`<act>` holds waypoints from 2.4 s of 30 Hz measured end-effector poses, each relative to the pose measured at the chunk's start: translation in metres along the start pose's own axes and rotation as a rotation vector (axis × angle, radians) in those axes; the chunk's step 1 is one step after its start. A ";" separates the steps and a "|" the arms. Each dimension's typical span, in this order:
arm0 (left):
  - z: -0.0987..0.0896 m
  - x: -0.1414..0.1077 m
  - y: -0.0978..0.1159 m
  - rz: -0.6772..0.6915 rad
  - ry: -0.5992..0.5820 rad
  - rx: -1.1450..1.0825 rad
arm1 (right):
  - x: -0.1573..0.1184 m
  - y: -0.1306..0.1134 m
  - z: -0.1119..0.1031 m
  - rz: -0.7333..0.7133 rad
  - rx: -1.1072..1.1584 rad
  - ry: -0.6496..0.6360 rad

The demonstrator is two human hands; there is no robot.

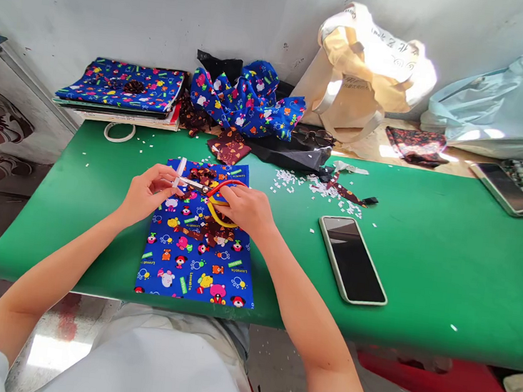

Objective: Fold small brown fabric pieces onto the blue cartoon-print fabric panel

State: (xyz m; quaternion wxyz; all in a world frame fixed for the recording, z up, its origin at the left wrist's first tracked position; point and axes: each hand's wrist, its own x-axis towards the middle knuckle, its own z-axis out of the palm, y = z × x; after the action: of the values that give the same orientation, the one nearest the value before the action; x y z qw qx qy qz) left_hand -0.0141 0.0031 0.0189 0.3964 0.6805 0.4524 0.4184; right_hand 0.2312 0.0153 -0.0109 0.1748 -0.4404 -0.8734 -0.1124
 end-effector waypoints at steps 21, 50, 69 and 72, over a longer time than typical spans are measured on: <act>-0.022 0.008 -0.009 0.047 0.117 0.671 | 0.002 0.009 0.000 0.470 -0.044 0.016; 0.001 -0.005 0.009 0.148 -0.807 0.524 | 0.003 0.000 -0.006 0.416 0.146 0.055; 0.010 -0.008 0.007 -0.023 -0.443 0.033 | 0.005 -0.038 -0.007 -0.234 0.717 0.064; 0.010 -0.008 0.008 -0.023 -0.369 0.004 | 0.004 -0.037 -0.006 -0.185 0.760 0.140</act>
State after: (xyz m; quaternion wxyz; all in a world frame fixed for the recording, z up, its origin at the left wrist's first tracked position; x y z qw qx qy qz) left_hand -0.0043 -0.0084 0.0213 0.4759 0.7415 0.3806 0.2809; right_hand 0.2004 -0.0052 -0.0057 0.3735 -0.2548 -0.8748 0.1740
